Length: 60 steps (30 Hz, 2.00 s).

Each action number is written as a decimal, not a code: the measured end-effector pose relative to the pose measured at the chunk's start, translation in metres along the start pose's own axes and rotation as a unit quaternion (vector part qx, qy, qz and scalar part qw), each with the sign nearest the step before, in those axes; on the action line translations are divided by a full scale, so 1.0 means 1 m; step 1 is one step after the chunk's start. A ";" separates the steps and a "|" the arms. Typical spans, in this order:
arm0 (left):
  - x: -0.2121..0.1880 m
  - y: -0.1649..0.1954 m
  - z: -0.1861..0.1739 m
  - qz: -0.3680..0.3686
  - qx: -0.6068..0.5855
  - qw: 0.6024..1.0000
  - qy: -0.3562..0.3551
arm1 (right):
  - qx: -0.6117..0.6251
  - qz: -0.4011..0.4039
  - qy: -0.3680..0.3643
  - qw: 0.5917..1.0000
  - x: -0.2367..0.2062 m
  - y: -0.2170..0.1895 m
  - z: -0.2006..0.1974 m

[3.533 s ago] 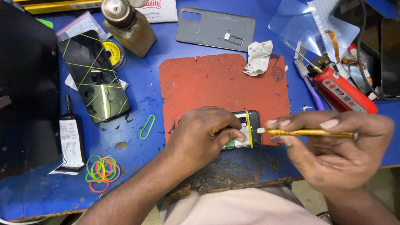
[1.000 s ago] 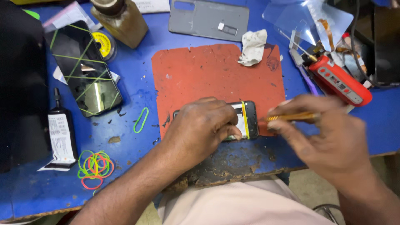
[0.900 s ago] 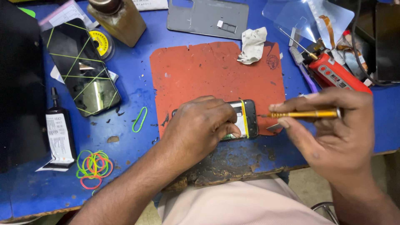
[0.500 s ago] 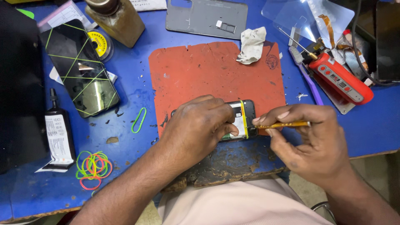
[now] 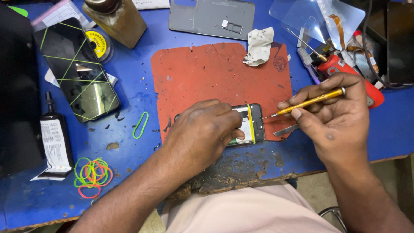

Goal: The person disassembles a smartphone, removes the battery, and uses a screwdriver and a heat gun to work on the internal components. They then reassemble the phone and test it by turning it on.

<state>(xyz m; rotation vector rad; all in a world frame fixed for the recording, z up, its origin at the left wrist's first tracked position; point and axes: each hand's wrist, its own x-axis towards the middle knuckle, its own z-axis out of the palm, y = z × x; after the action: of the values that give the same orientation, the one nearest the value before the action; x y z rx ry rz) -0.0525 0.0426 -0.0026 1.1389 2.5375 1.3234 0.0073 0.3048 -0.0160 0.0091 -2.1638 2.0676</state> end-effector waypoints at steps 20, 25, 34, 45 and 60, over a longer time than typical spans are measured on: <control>0.001 0.002 -0.002 0.038 0.001 0.999 -0.022 | -0.071 -0.024 -0.009 0.997 -0.003 -0.012 0.013; 0.000 0.007 -0.002 0.157 0.028 0.986 -0.050 | -0.486 -0.030 -0.124 0.864 0.001 -0.043 0.016; -0.001 0.005 -0.002 0.149 0.058 0.980 -0.117 | -0.459 -0.155 -0.189 0.854 0.021 -0.062 0.026; -0.004 0.004 -0.001 0.205 0.058 0.974 -0.079 | -0.366 -0.162 -0.216 0.891 0.021 -0.061 0.027; -0.002 0.004 0.001 0.213 0.063 0.971 -0.094 | -0.443 -0.150 -0.211 0.858 0.021 -0.063 0.027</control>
<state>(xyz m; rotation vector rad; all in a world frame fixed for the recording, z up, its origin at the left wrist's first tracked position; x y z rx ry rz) -0.0489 0.0433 -0.0009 1.8183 2.3511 1.0644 -0.0092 0.2763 0.0481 0.6949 -2.9212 0.8075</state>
